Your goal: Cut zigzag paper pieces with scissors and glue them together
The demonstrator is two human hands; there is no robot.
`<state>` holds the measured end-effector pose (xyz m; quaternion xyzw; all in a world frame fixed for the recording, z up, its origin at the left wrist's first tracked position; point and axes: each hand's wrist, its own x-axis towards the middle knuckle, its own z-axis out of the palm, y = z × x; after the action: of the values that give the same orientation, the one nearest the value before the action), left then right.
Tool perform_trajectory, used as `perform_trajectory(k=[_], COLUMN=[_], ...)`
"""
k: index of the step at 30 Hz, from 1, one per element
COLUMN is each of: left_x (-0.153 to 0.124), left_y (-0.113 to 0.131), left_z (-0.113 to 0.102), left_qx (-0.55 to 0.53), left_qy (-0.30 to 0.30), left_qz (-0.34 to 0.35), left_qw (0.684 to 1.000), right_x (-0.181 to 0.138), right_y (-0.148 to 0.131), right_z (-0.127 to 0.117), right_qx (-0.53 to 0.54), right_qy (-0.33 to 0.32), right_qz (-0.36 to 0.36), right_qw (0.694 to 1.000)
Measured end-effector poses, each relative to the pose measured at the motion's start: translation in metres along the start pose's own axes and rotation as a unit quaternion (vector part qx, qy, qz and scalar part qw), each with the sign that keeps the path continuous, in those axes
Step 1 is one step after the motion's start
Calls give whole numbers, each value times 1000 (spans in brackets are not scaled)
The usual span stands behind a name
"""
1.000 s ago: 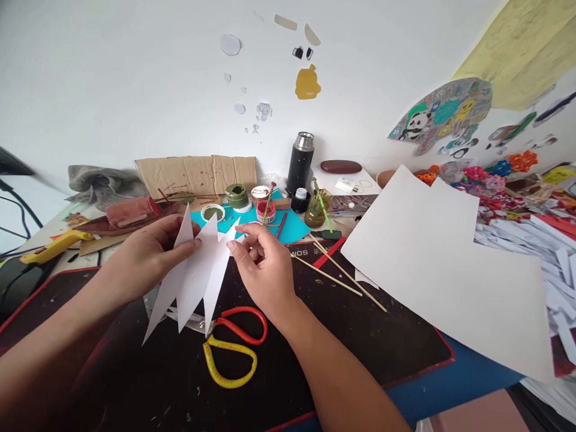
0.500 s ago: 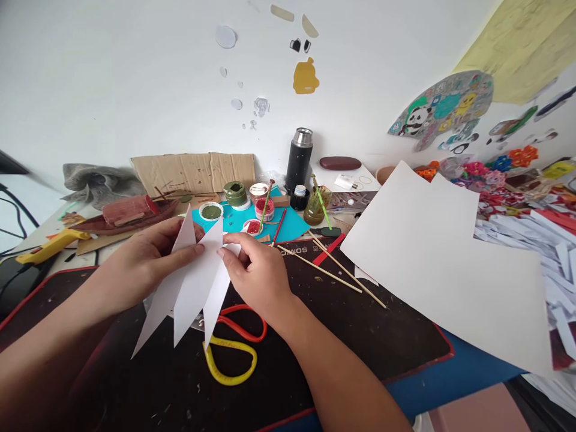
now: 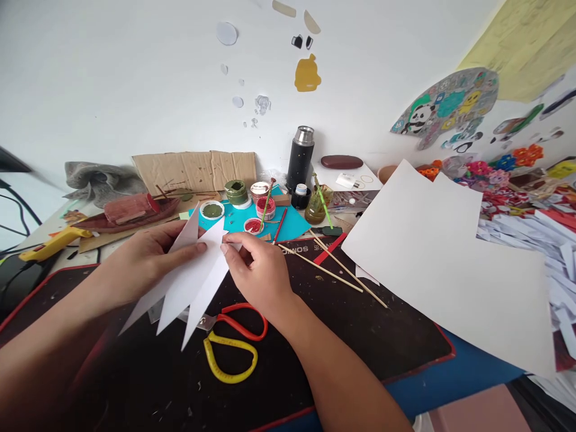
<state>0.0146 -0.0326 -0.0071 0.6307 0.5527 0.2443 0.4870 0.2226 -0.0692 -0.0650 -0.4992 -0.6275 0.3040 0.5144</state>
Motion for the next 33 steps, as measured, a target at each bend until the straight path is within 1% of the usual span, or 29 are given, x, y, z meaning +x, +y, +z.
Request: perform_trajectory(k=[2,3,6,9,14,16,21,25,30,33], left_x=[0,1,2,3,4,4,8,9,11,13], left_y=[1,2,1,0,-4,-4,-5,-5,-5,-6], left_z=[-3,-5,-10,-13,-13,-12,-12,-10,-8,-9], left_qx=[22,28,44,68,88,106,136,136,127,119], left_qy=[16,15,-14,-40,-76,-75,-49,-46,-58,-60], left_qz=[15,22,31,44,54,58,78,65,73,63], left_qw=[1000,999,998,996,992,990,986,987,987,989], right_x=[1,2,5,7,7,7,6,6,4,4], right_y=[1,1,2,2,1,1,1,0,2,2], right_z=[-1,-1,-4,-6,-8,-8,-6,-5,-4,-3], right_qx=[22,37,91,131,156,154,164,168,169,171], right_qy=[4,10,35,40,-10,-24,-37,-51,-64,-68], right_qz=[7,11,30,59,110,119,123,124,122,128], right_qw=[1000,999,995,989,982,981,978,977,976,975])
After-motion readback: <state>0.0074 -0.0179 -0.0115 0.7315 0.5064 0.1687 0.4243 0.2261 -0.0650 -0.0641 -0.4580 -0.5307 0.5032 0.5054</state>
